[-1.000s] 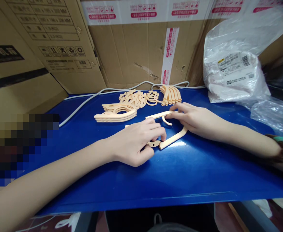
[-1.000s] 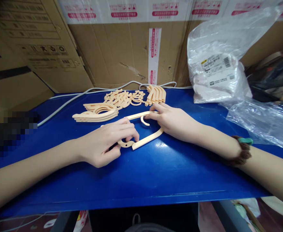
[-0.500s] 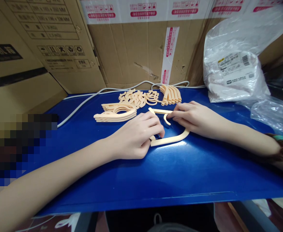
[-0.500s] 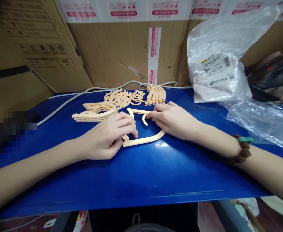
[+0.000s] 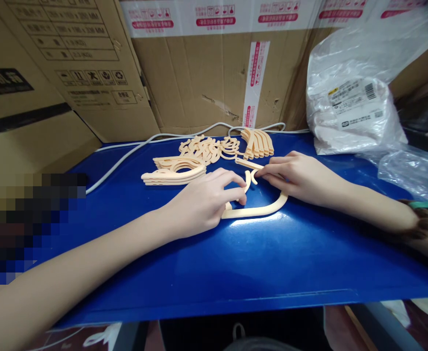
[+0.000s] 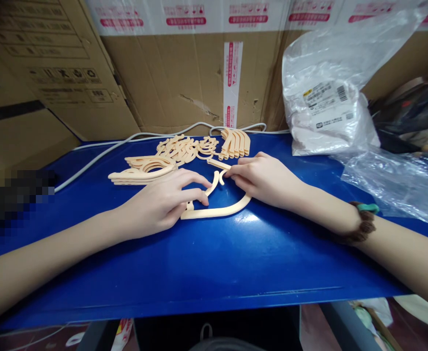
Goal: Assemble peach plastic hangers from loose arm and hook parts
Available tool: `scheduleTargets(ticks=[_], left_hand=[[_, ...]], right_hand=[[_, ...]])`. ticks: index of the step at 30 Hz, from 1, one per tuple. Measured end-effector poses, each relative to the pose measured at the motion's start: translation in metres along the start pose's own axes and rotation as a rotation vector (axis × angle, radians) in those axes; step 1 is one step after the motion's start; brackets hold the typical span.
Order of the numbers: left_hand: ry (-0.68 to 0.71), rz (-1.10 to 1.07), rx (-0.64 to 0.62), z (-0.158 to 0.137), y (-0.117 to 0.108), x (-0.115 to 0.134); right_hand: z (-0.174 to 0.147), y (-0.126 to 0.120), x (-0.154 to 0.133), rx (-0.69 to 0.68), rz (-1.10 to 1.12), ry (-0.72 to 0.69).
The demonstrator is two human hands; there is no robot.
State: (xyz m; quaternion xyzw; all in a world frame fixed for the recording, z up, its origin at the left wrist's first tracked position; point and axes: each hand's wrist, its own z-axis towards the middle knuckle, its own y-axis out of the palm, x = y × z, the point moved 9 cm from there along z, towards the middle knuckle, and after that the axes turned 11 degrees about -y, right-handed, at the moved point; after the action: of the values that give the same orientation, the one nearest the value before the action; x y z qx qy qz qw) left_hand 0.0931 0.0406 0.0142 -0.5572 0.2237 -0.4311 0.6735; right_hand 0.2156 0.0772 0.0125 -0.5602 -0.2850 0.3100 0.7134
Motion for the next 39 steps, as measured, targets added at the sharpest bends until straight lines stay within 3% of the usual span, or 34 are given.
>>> scheduleTargets(ticks=[13,39], left_hand=[[-0.076,-0.027,-0.019,0.001,0.001,-0.005],[-0.045,0.06,0.031,0.002,-0.003,0.006]], right_hand=[[-0.001,0.001,0.008,0.0,-0.039,0.13],[0.0,0.003,0.005,-0.042,-0.029,0.115]])
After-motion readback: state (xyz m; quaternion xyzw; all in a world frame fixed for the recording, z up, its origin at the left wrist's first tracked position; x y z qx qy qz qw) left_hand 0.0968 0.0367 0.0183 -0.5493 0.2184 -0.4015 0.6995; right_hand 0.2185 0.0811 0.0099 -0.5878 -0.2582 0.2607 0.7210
